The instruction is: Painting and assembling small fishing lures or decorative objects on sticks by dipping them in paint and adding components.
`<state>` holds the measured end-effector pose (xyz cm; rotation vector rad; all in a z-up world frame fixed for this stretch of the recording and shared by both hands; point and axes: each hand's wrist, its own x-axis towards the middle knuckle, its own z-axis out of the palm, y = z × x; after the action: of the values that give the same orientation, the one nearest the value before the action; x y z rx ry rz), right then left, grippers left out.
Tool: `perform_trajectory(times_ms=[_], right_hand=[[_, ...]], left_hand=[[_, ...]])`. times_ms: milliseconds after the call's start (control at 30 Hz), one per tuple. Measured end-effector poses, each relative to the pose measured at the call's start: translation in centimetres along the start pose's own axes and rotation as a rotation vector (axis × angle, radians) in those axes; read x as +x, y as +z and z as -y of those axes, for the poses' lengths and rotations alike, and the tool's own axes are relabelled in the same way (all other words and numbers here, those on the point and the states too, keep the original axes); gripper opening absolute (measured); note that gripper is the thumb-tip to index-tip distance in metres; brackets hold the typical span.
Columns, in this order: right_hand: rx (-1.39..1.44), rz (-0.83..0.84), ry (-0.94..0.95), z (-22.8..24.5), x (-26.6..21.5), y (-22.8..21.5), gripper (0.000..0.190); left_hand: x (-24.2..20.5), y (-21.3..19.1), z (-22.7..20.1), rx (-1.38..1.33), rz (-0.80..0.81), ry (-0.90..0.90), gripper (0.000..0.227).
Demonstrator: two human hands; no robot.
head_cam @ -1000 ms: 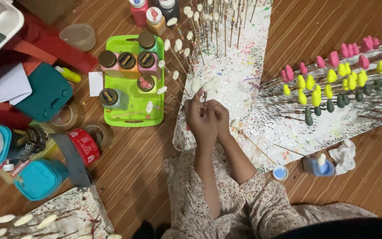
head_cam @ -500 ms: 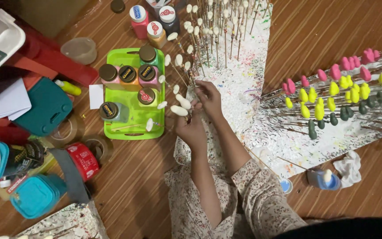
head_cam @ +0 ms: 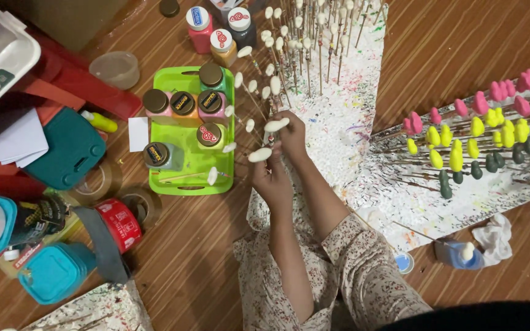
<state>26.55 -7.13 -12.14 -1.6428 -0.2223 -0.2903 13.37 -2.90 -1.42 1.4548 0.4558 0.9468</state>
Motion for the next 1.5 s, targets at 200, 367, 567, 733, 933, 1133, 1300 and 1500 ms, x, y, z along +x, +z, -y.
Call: perform_trajectory(times_ms=[200,367,567,733,933,1133,1300,1500], right_hand=[[0.044,-0.039,-0.039,3.1,-2.6,-1.1,0.015],[0.055,-0.041,-0.055,4.8,-4.8,-3.1,0.019],[0.0,-0.052,-0.041,5.6,-6.0,-4.1,0.018],[-0.016,-0.06,-0.111,5.7,-6.5,-3.6,0.009],[0.092,0.065,-0.174,9.2,-5.9,-3.4,0.019],[0.067,0.112,-0.186,6.5,-4.9,-3.2,0.024],[-0.201,0.143,-0.044,4.3,-2.7,-1.8,0.03],[-0.427,0.239,-0.039,1.2,-0.3,-0.8,0.022]], left_hand=[[0.6,0.1,-1.0,-0.025,0.0,0.03,0.019],[1.1,0.4,-2.3,-0.165,0.054,0.063,0.019],[0.9,0.7,-2.3,-0.231,0.041,0.078,0.017],[0.8,0.1,-2.2,-0.18,0.105,0.09,0.019],[0.4,0.5,-3.8,-0.335,0.129,0.0,0.007],[1.7,-0.1,-3.6,-0.142,0.115,0.08,0.012],[0.9,-0.7,-3.6,-0.166,-0.009,0.011,0.004],[-0.5,-0.6,2.1,-0.142,-0.051,-0.002,0.015]])
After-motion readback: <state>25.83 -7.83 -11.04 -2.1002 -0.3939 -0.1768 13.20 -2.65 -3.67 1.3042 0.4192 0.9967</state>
